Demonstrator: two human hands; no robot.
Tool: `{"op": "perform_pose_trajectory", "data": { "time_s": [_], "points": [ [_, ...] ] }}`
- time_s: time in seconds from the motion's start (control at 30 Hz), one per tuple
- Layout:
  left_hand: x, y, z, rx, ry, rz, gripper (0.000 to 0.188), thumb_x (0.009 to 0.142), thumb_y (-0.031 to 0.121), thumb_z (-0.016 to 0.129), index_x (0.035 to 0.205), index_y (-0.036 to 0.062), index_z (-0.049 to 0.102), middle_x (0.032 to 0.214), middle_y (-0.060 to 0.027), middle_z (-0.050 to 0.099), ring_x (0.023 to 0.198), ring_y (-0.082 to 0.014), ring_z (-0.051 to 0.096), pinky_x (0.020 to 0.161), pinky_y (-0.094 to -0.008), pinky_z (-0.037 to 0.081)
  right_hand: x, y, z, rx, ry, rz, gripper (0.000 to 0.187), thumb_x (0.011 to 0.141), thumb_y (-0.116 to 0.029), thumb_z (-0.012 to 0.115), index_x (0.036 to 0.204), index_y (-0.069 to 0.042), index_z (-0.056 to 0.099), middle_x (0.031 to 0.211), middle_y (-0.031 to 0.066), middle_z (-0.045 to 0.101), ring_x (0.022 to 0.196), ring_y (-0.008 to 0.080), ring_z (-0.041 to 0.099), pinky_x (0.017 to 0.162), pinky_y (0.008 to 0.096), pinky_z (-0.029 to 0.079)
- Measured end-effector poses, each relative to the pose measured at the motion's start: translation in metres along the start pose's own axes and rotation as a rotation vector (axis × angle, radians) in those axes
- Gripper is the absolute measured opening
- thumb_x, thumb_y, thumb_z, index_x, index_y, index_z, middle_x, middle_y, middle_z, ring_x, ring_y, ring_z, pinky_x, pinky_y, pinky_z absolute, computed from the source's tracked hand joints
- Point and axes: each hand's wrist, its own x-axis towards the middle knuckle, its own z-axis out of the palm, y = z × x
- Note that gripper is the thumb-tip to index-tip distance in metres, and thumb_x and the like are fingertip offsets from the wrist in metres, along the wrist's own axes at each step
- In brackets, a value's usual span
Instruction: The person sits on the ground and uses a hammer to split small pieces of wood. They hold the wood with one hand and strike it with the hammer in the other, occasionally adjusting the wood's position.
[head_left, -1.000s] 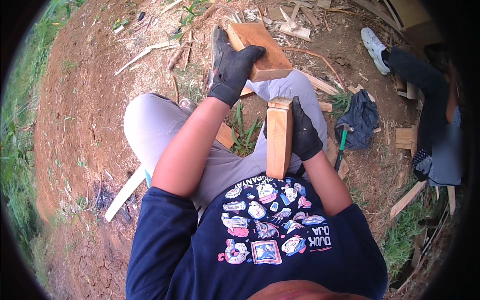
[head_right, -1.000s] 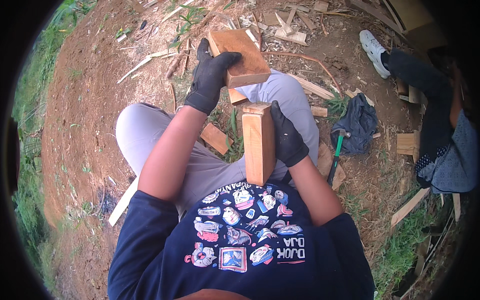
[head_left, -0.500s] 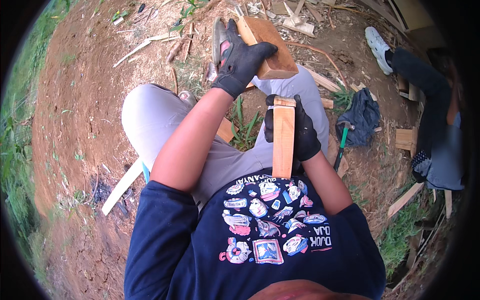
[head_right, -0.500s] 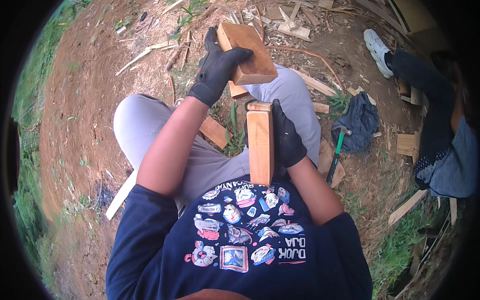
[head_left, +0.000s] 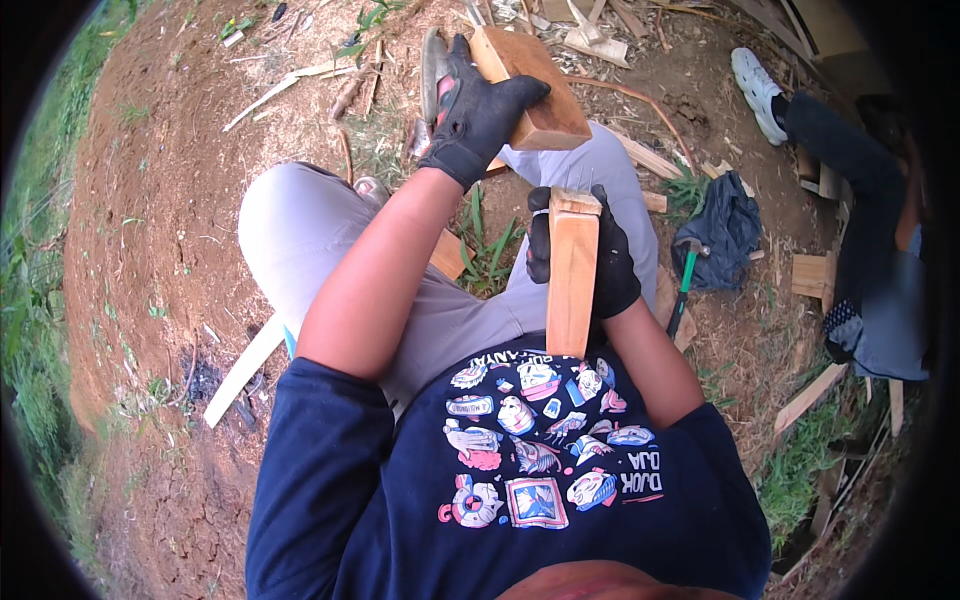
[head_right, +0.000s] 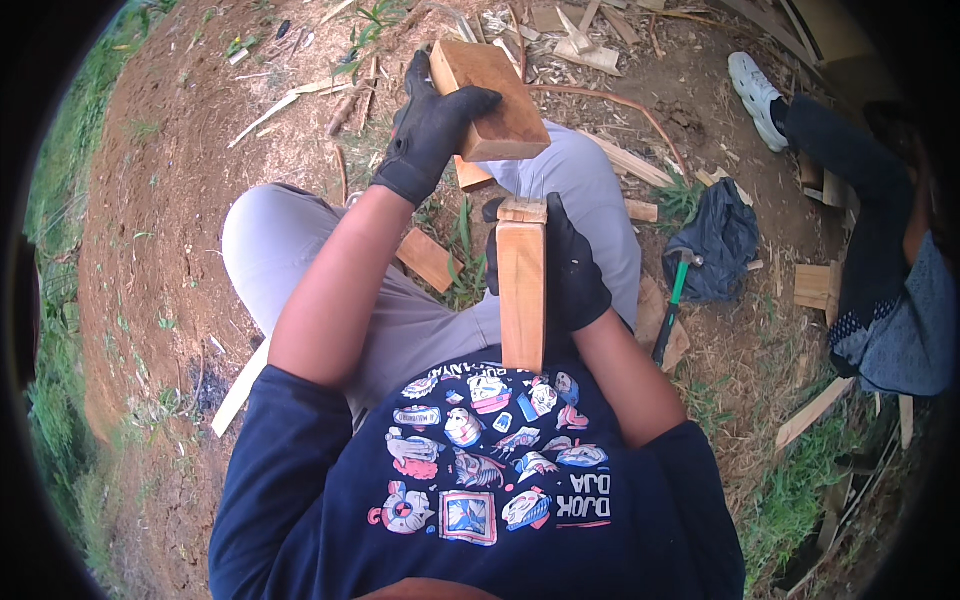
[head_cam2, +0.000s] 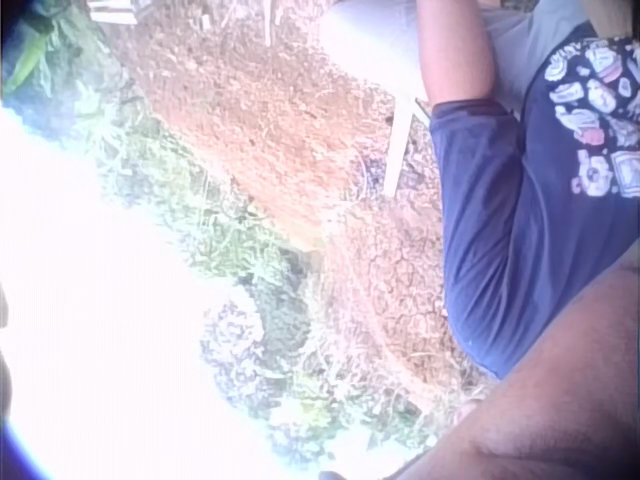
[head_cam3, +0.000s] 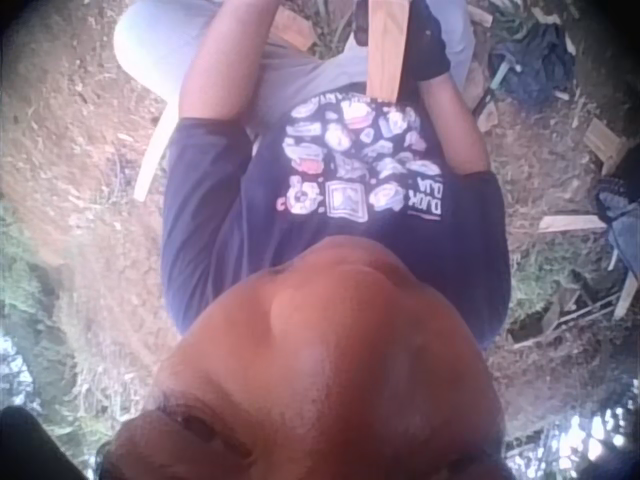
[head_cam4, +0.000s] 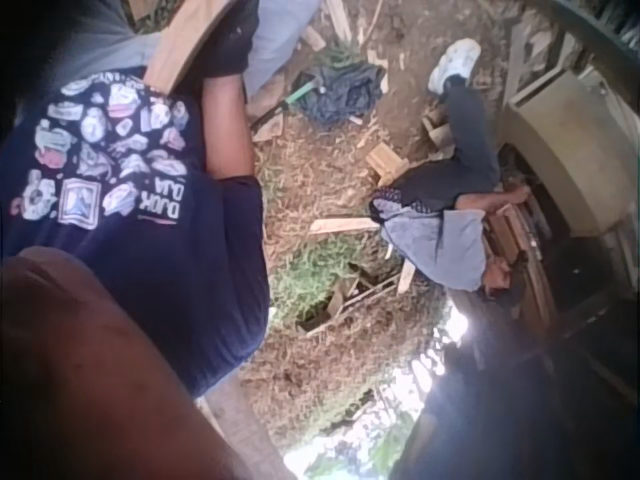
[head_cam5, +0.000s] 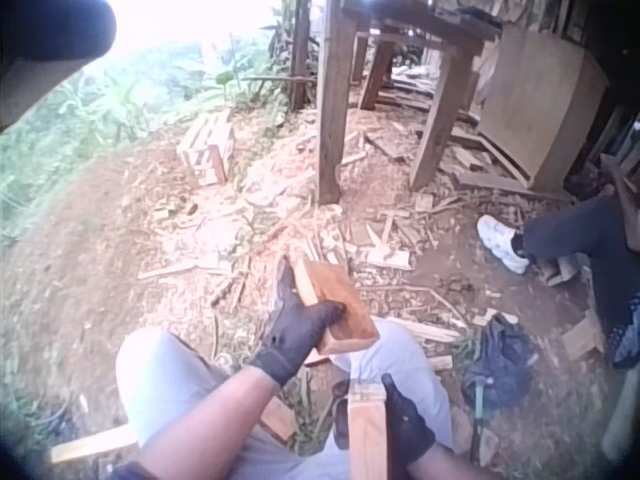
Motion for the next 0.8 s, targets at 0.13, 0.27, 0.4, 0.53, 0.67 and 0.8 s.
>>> {"op": "perform_pose_trajectory", "data": {
  "time_s": [0.13,0.27,0.4,0.53,0.67,0.8],
  "points": [
    [0.002,-0.005,0.004,0.029,0.028,-0.014,0.126,0.07,0.031,0.092,0.166,-0.0069,0.02,0.136,-0.0291,0.064,0.116,-0.0343,0.074,0.096,-0.0406,0.063,0.0,0.0,0.0,-0.059,0.066,-0.028,0.078,0.11,-0.07,0.037,0.144,-0.003,0.056,0.09,0.0132,0.066,0.072,0.0256,0.064,0.067,0.0391,0.055],
    [0.008,-0.011,0.008,0.096,0.06,-0.001,0.125,0.07,0.033,0.092,0.165,-0.0067,0.021,0.135,-0.0289,0.065,0.115,-0.0341,0.074,0.096,-0.0406,0.063,-0.001,-0.002,-0.001,-0.091,0.103,-0.03,0.08,0.108,-0.072,0.039,0.144,-0.003,0.054,0.087,0.0133,0.064,0.067,0.026,0.061,0.064,0.0389,0.053],
    [0.012,-0.021,0.009,0.047,0.025,0.068,0.125,0.07,0.033,0.092,0.165,-0.0073,0.021,0.133,-0.0286,0.065,0.115,-0.0345,0.074,0.097,-0.0408,0.062,-0.002,-0.003,-0.003,-0.023,0.018,-0.031,0.076,0.113,-0.068,0.03,0.141,-0.004,0.061,0.093,0.0135,0.067,0.072,0.0243,0.064,0.068,0.0377,0.056],
    [0.009,-0.011,0.013,0.046,0.01,-0.006,0.127,0.07,0.034,0.093,0.165,-0.008,0.02,0.132,-0.0284,0.066,0.116,-0.0353,0.073,0.098,-0.0408,0.062,-0.002,-0.005,-0.007,0.049,0.004,-0.011,0.078,0.111,-0.07,0.032,0.141,-0.004,0.062,0.094,0.0136,0.068,0.073,0.025,0.065,0.068,0.0391,0.057],
    [0.019,-0.032,0.012,0.071,0.037,0.127,0.127,0.071,0.032,0.093,0.166,-0.0086,0.018,0.134,-0.0287,0.064,0.118,-0.0355,0.072,0.098,-0.0407,0.062,0.0,-0.005,-0.008,0.089,0.033,0.019,0.078,0.111,-0.071,0.034,0.14,-0.004,0.062,0.095,0.0141,0.069,0.074,0.0263,0.066,0.069,0.0403,0.057],
    [0.01,-0.013,0.014,-0.076,-0.019,0.031,0.127,0.072,0.026,0.092,0.166,-0.0084,0.014,0.137,-0.0287,0.062,0.119,-0.0356,0.071,0.097,-0.0411,0.062,-0.001,-0.005,-0.013,0.088,0.02,0.004,0.078,0.111,-0.071,0.034,0.139,-0.004,0.063,0.097,0.0146,0.07,0.075,0.0272,0.067,0.069,0.0401,0.058]
  ]
}}
